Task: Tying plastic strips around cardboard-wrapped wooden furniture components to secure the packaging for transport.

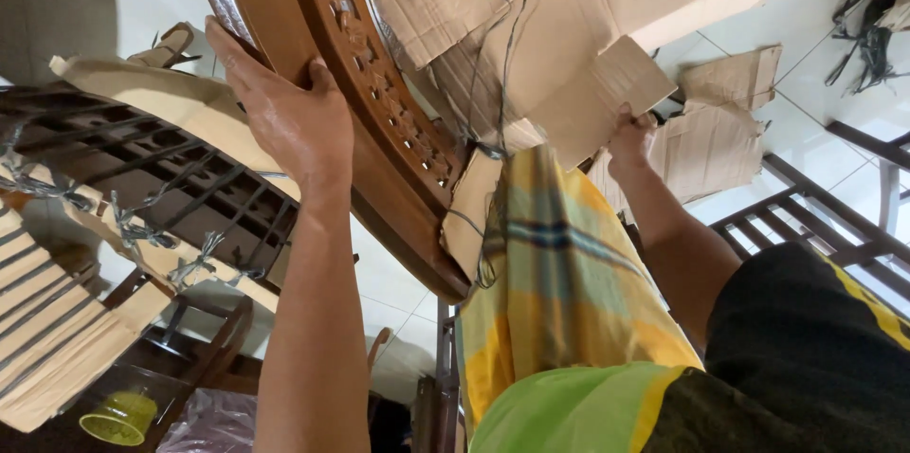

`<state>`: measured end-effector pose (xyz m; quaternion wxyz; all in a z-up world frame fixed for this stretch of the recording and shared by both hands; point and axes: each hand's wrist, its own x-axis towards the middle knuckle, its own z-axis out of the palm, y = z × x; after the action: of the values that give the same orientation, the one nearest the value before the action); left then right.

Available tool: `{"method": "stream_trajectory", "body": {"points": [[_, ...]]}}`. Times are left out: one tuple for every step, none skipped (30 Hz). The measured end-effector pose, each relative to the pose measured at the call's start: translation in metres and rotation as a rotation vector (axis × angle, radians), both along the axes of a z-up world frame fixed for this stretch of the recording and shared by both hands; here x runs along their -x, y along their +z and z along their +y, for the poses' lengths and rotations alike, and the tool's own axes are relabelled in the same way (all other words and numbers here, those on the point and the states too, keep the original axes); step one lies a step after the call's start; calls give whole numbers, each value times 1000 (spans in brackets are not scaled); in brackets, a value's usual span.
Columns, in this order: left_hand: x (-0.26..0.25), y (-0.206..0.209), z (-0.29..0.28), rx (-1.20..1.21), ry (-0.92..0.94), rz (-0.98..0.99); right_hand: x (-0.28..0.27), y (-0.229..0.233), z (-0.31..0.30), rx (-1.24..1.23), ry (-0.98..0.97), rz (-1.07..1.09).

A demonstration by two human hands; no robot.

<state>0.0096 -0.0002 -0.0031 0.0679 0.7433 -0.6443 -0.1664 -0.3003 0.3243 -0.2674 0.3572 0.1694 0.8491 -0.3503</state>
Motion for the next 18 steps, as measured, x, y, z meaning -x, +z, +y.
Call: {"method": "stream_trajectory", "body": {"points": [[-3,-3,0,17,-29,-14,12,-13,6,-22,104,62],[-3,-3,0,17,-31,-16,17,-15,6,-22,103,60],[-3,-3,-1,29,-30,3,22,-17,6,-62,141,36],[-4,-3,1,35,-28,20,27,-17,9,-107,180,10],[-6,-4,2,30,-29,16,25,-17,12,-112,180,6],[-6,-6,2,32,-31,5,24,-17,13,-106,147,6],[-6,-8,1,35,-33,-7,24,-17,14,-99,114,5],[-6,-8,1,36,-37,-5,22,-15,12,-98,110,6],[-6,-8,0,37,-41,-21,21,-13,10,-89,95,8],[-7,-7,1,36,-44,-39,18,-10,9,-81,80,7],[-8,-10,1,35,-47,-39,18,-4,5,-82,77,6],[-10,-11,2,59,-59,-29,18,3,2,-83,97,-2],[-13,-13,4,83,-70,-19,18,10,-1,-84,117,-11],[-12,-13,4,82,-69,-17,20,15,-7,-85,118,-9],[-12,-12,4,86,-67,4,21,19,-12,-117,110,-44],[-12,-11,4,89,-65,23,22,24,-17,-150,102,-80],[-13,-12,5,88,-65,23,26,30,-26,-151,103,-80],[-14,-14,5,97,-73,22,28,35,-35,-319,157,-165]]}}
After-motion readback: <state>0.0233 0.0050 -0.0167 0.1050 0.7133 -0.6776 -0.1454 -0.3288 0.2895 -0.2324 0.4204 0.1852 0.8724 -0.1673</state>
